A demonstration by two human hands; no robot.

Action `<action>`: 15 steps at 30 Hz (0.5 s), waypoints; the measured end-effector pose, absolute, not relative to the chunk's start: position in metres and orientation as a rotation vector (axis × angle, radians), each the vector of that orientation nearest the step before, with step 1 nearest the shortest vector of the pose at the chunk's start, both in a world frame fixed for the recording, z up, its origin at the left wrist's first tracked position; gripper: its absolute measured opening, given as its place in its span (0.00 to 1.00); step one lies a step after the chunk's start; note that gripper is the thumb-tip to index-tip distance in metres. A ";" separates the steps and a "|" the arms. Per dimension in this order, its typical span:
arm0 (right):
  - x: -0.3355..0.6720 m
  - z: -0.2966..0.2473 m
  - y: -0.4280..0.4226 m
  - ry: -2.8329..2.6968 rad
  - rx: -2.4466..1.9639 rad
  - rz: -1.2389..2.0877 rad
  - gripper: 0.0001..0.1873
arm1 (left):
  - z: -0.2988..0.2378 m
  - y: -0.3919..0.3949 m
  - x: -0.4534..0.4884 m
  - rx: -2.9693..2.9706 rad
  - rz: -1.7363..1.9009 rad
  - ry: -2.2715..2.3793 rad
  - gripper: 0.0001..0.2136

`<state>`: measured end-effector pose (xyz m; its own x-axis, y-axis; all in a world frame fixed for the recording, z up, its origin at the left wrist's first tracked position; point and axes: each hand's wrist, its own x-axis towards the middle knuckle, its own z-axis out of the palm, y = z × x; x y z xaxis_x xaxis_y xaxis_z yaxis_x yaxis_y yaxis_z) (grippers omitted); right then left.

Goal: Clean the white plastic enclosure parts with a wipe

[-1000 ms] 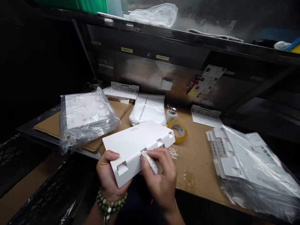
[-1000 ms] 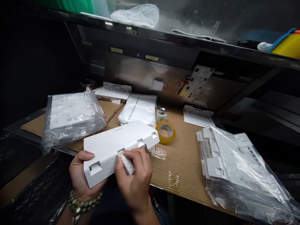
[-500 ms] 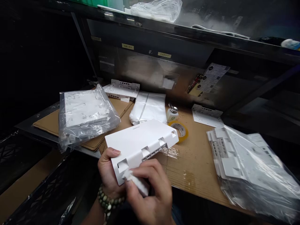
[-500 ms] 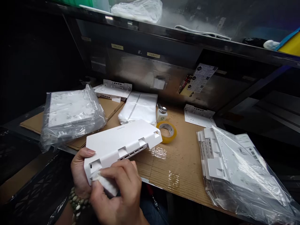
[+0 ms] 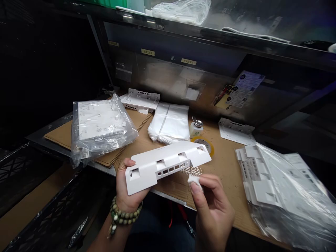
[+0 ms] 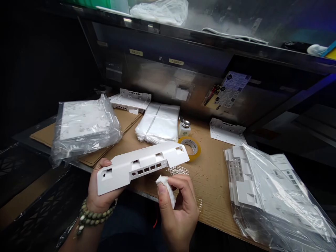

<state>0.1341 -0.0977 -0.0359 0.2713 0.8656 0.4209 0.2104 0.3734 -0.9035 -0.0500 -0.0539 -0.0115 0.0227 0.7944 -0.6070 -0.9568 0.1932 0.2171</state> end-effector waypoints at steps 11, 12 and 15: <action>0.100 -0.025 -0.106 -1.544 -1.021 0.517 0.08 | -0.009 -0.061 -0.029 -0.194 1.580 0.700 0.23; 0.093 -0.025 -0.108 -1.565 -0.995 0.486 0.09 | -0.009 -0.062 -0.026 -0.190 1.591 0.695 0.25; 0.075 -0.023 -0.109 -1.611 -0.937 0.371 0.09 | -0.010 -0.065 -0.018 -0.161 1.592 0.718 0.28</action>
